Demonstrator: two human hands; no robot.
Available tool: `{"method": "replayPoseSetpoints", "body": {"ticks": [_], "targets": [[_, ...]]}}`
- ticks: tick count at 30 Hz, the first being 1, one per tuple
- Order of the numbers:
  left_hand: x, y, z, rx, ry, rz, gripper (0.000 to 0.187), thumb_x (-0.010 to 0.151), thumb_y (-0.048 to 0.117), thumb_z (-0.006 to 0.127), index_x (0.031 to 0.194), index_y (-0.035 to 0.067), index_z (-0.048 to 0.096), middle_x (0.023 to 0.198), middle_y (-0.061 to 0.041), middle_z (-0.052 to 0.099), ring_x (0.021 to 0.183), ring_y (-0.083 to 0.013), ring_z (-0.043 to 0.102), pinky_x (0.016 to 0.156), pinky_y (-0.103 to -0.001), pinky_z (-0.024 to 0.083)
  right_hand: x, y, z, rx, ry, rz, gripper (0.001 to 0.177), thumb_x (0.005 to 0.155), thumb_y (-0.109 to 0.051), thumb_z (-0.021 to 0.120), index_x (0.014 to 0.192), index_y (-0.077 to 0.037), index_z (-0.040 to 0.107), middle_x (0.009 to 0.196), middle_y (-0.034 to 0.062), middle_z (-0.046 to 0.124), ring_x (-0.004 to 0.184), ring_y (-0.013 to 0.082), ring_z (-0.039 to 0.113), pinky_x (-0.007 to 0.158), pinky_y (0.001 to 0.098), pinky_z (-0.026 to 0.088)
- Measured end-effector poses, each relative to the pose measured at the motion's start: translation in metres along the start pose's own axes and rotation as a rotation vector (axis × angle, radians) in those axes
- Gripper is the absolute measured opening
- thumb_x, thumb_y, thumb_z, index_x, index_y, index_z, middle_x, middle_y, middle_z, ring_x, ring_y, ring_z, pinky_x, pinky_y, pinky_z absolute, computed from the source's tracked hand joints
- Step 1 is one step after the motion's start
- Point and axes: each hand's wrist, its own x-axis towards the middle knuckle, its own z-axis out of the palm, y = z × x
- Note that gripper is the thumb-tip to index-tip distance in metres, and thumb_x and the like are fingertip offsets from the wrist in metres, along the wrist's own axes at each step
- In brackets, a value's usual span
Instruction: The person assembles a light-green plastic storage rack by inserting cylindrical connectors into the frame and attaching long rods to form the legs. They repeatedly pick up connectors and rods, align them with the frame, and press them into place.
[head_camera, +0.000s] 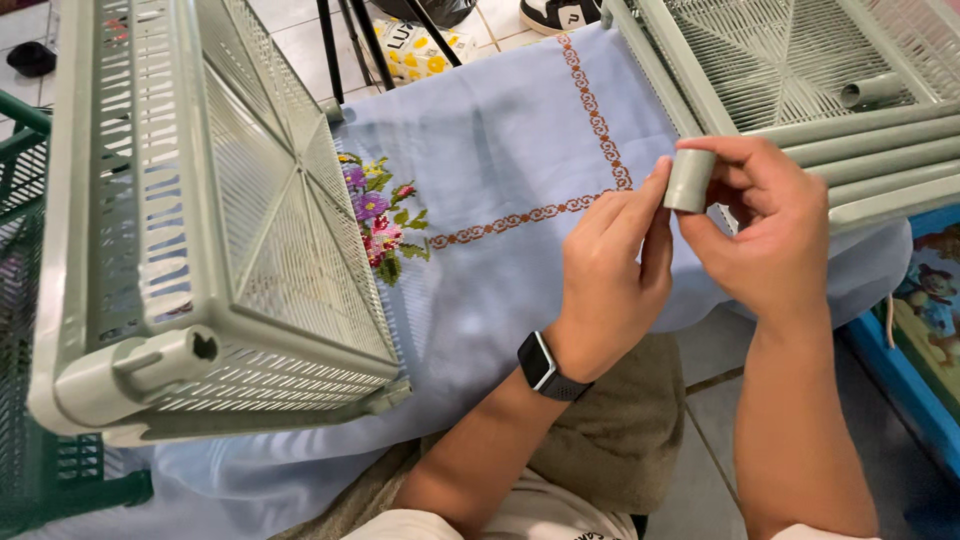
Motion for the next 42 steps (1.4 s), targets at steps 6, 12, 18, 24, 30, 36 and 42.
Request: {"method": "replayPoseSetpoints", "body": {"ticks": [6,12,18,24,30,36,42], "targets": [[-0.006,0.017,-0.032,0.010,-0.047,0.003,0.055,0.097,-0.008,0.067,0.149,0.002,0.051,0.107,-0.016,0.066,0.096,-0.0301,0.068,0.086,-0.036,0.056,-0.008,-0.007,0.019,0.008,0.002,-0.008,0.034,0.094,0.009,0.074,0.127,0.004,0.065,0.104,0.0099,0.074,0.094,0.0051,0.067,0.081,0.0183,0.054],[-0.028,0.029,-0.082,0.003,-0.156,0.018,0.061,0.094,-0.008,0.066,0.151,-0.003,0.043,0.119,-0.018,0.067,0.106,-0.0332,0.068,0.095,-0.039,0.055,-0.018,-0.020,0.042,0.092,-0.044,-0.052,0.036,0.091,0.010,0.071,0.126,0.005,0.063,0.111,0.0119,0.074,0.106,0.0152,0.074,0.093,0.0281,0.061],[-0.084,0.028,-0.156,0.251,-0.528,0.031,0.043,0.091,-0.002,0.068,0.133,-0.002,0.059,0.096,-0.016,0.069,0.084,-0.0344,0.065,0.079,-0.045,0.052,-0.024,-0.037,0.056,0.173,-0.101,-0.092,0.039,0.087,0.013,0.070,0.125,0.005,0.063,0.108,0.0127,0.074,0.101,0.0214,0.075,0.097,0.0339,0.060],[-0.150,0.016,-0.224,0.448,-0.576,-0.055,0.023,0.086,0.006,0.069,0.109,0.003,0.069,0.083,-0.012,0.069,0.076,-0.0307,0.067,0.074,-0.043,0.054,-0.034,-0.049,0.072,0.239,-0.085,-0.150,0.038,0.090,0.014,0.069,0.127,0.005,0.062,0.105,0.0110,0.070,0.105,0.0221,0.076,0.098,0.0314,0.059],[-0.209,0.003,-0.288,0.692,-0.522,-0.326,0.010,0.081,0.017,0.072,0.084,0.007,0.070,0.074,-0.011,0.071,0.069,-0.0313,0.070,0.062,-0.044,0.054,-0.039,-0.059,0.081,0.226,-0.101,-0.138,0.038,0.089,0.012,0.071,0.125,0.005,0.062,0.104,0.0101,0.070,0.103,0.0220,0.076,0.094,0.0301,0.060],[-0.242,-0.018,-0.369,1.189,-0.124,-0.369,0.013,0.081,0.017,0.071,0.087,0.006,0.069,0.078,-0.016,0.068,0.072,-0.0376,0.064,0.071,-0.048,0.052,-0.039,-0.063,0.086,0.247,-0.119,-0.147,0.037,0.091,0.011,0.070,0.127,0.005,0.062,0.104,0.0102,0.071,0.103,0.0215,0.076,0.094,0.0283,0.059],[-0.297,-0.037,-0.423,1.389,0.287,-0.606,0.026,0.090,0.016,0.070,0.110,0.000,0.064,0.117,-0.026,0.058,0.104,-0.0433,0.059,0.091,-0.051,0.048,-0.040,-0.064,0.088,0.265,-0.125,-0.142,0.037,0.093,0.010,0.072,0.129,0.005,0.062,0.103,0.0102,0.071,0.103,0.0214,0.076,0.091,0.0275,0.058]]}}
